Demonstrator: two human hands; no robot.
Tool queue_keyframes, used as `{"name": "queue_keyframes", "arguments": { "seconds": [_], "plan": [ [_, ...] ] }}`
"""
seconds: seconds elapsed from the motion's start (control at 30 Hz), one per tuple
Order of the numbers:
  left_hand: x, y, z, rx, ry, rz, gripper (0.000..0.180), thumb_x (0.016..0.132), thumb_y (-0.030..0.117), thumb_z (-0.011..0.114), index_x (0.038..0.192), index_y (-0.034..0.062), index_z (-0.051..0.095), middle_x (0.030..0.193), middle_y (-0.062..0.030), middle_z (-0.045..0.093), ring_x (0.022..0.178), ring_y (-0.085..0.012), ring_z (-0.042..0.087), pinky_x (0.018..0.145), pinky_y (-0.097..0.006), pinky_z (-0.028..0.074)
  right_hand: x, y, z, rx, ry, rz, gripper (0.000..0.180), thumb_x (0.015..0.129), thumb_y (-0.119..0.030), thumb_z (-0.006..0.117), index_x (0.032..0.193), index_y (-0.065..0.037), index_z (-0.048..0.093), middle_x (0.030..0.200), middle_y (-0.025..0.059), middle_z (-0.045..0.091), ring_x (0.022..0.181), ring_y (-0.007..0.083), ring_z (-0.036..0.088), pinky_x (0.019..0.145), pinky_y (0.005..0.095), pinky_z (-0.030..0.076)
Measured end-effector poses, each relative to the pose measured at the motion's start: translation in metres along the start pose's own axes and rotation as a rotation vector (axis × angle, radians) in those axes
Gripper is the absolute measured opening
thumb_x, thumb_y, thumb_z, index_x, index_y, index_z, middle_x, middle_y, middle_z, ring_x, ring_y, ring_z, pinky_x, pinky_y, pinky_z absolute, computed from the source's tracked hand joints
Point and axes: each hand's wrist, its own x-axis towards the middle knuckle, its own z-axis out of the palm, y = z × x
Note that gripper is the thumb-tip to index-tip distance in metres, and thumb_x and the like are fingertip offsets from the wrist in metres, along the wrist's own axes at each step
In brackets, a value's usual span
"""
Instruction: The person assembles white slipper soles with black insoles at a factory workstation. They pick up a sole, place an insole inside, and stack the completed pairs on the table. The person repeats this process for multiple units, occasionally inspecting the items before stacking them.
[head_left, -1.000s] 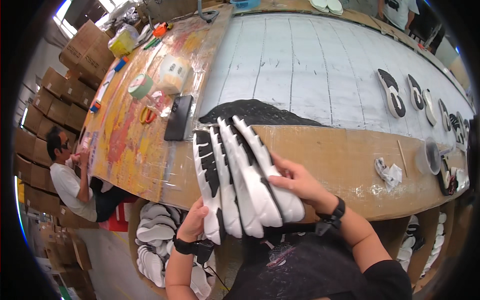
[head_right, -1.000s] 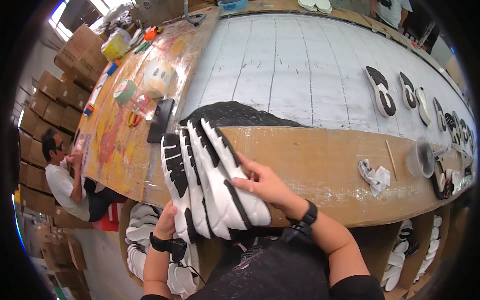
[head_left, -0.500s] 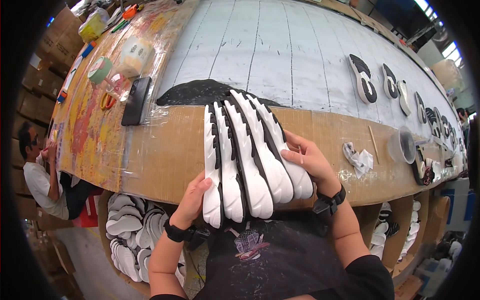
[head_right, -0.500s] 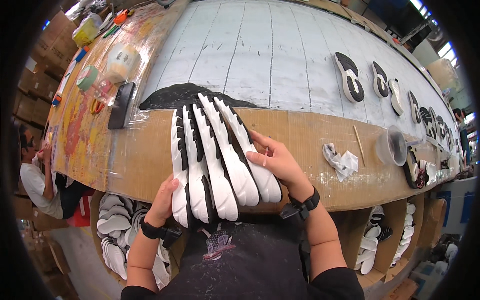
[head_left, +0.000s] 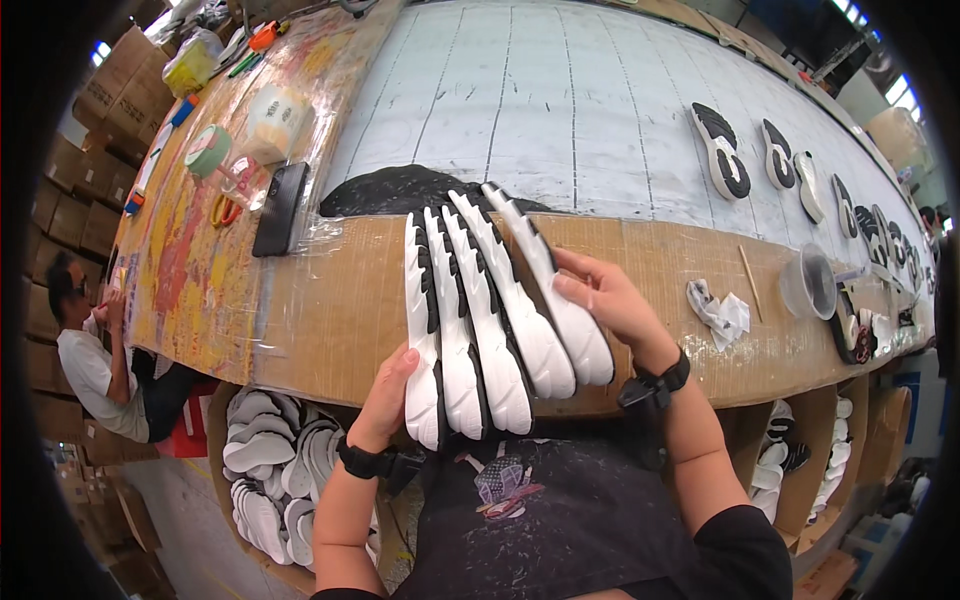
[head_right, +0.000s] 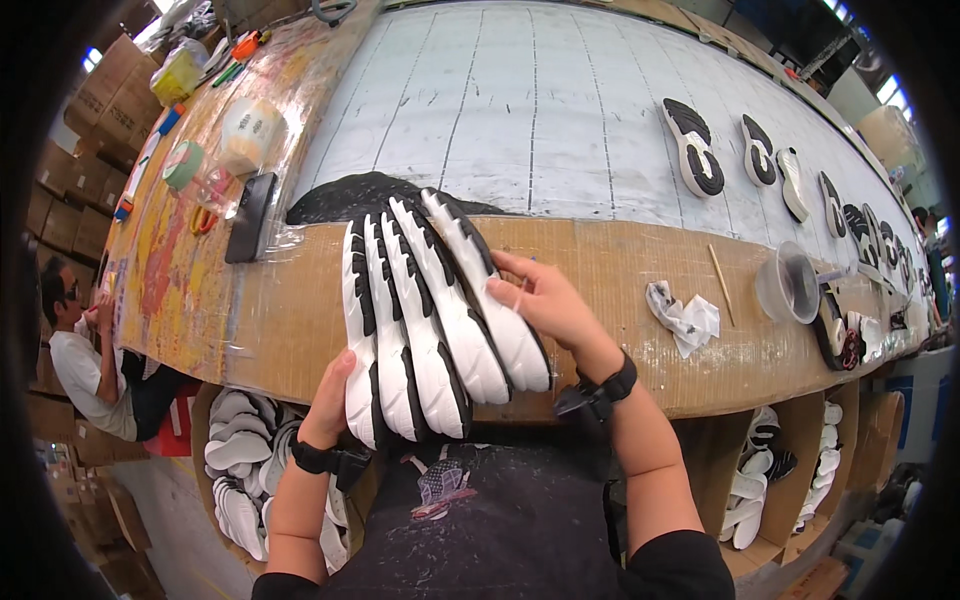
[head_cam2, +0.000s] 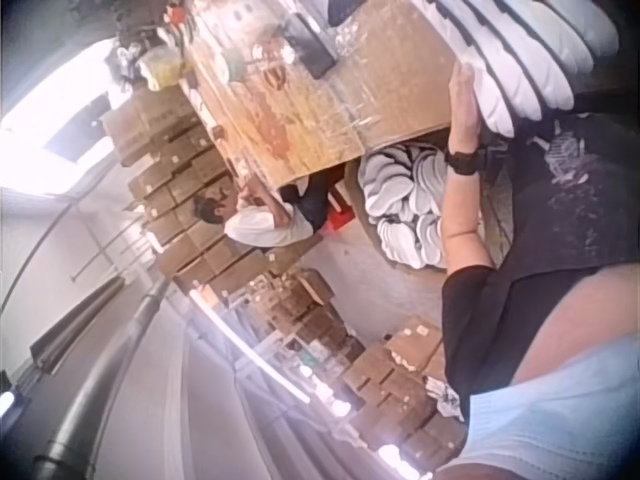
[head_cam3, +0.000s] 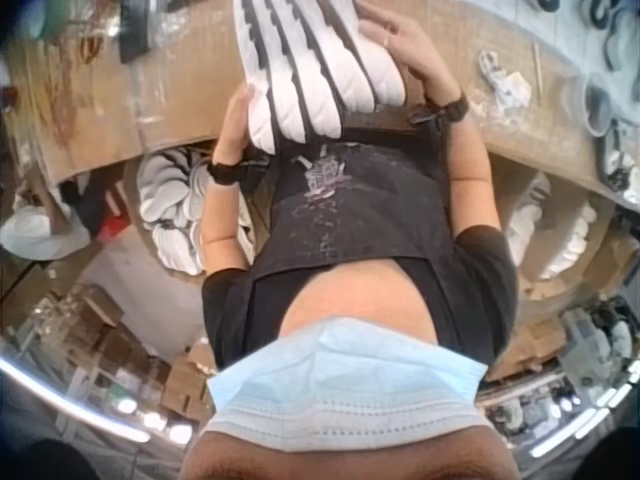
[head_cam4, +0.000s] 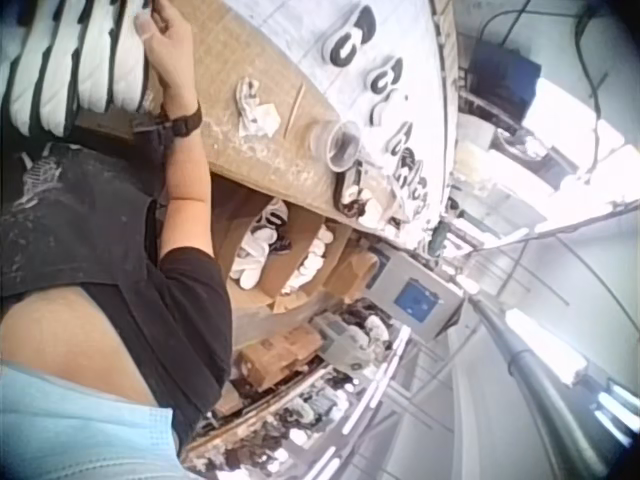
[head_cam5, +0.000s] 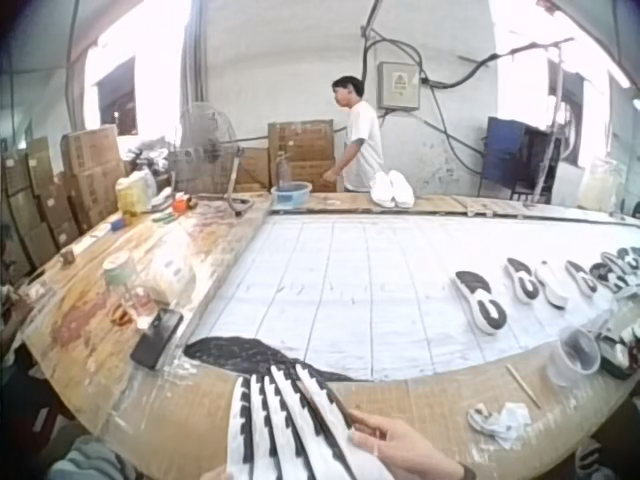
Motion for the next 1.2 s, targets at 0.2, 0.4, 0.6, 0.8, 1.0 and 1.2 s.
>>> {"name": "queue_keyframes", "arguments": {
  "seconds": [0.2,0.4,0.6,0.8,1.0,1.2],
  "plan": [
    [0.003,0.002,-0.001,-0.003,-0.022,-0.008,0.046,0.090,0.027,0.043,0.122,-0.0069,0.040,0.115,-0.0150,0.052,0.100,-0.0194,0.055,0.087,-0.031,0.045,-0.003,-0.004,0.015,0.088,-0.017,-0.015,0.049,0.088,-0.020,0.052,0.128,0.005,0.036,0.120,0.0116,0.050,0.104,0.0141,0.049,0.087,0.0252,0.040],
    [-0.001,0.011,-0.001,0.060,-0.060,-0.006,0.040,0.087,0.015,0.048,0.120,-0.0065,0.044,0.116,-0.0119,0.052,0.102,-0.0180,0.054,0.089,-0.030,0.042,-0.017,-0.015,0.020,0.158,-0.071,-0.092,0.051,0.089,-0.018,0.051,0.131,0.002,0.033,0.122,0.0109,0.048,0.106,0.0130,0.047,0.090,0.0250,0.038],
    [-0.008,0.071,0.008,0.243,-0.257,0.339,0.076,0.076,0.016,0.064,0.136,0.0005,0.021,0.132,-0.0109,0.038,0.121,-0.0197,0.037,0.102,-0.034,0.026,-0.023,-0.074,0.026,0.184,-0.053,-0.397,0.049,0.090,-0.021,0.049,0.133,-0.002,0.032,0.124,0.0119,0.047,0.110,0.0134,0.045,0.093,0.0269,0.034],
    [0.000,0.081,-0.008,0.728,-0.215,0.297,0.093,0.063,0.005,0.074,0.137,0.0005,0.018,0.137,-0.0125,0.032,0.127,-0.0192,0.029,0.105,-0.033,0.020,0.006,-0.056,0.036,0.292,-0.059,-0.306,0.047,0.095,-0.027,0.036,0.133,0.000,0.029,0.131,0.0122,0.039,0.121,0.0164,0.036,0.098,0.0280,0.030],
    [-0.006,0.072,-0.015,0.766,-0.228,0.439,0.087,0.062,0.007,0.074,0.134,-0.0011,0.027,0.134,-0.0135,0.037,0.124,-0.0203,0.034,0.104,-0.034,0.023,0.000,-0.058,0.038,0.402,-0.165,-0.321,0.049,0.094,-0.027,0.039,0.134,-0.001,0.027,0.129,0.0131,0.040,0.119,0.0175,0.039,0.098,0.0283,0.031],
    [-0.003,0.083,0.014,1.235,-0.090,0.930,0.071,0.055,-0.001,0.068,0.121,0.0053,0.044,0.119,-0.0120,0.052,0.112,-0.0270,0.047,0.100,-0.041,0.029,0.007,-0.072,0.031,0.545,-0.181,-0.412,0.027,0.092,-0.029,0.043,0.092,-0.003,0.049,0.109,0.0138,0.055,0.113,0.0200,0.044,0.095,0.0330,0.036]
  ]
}}
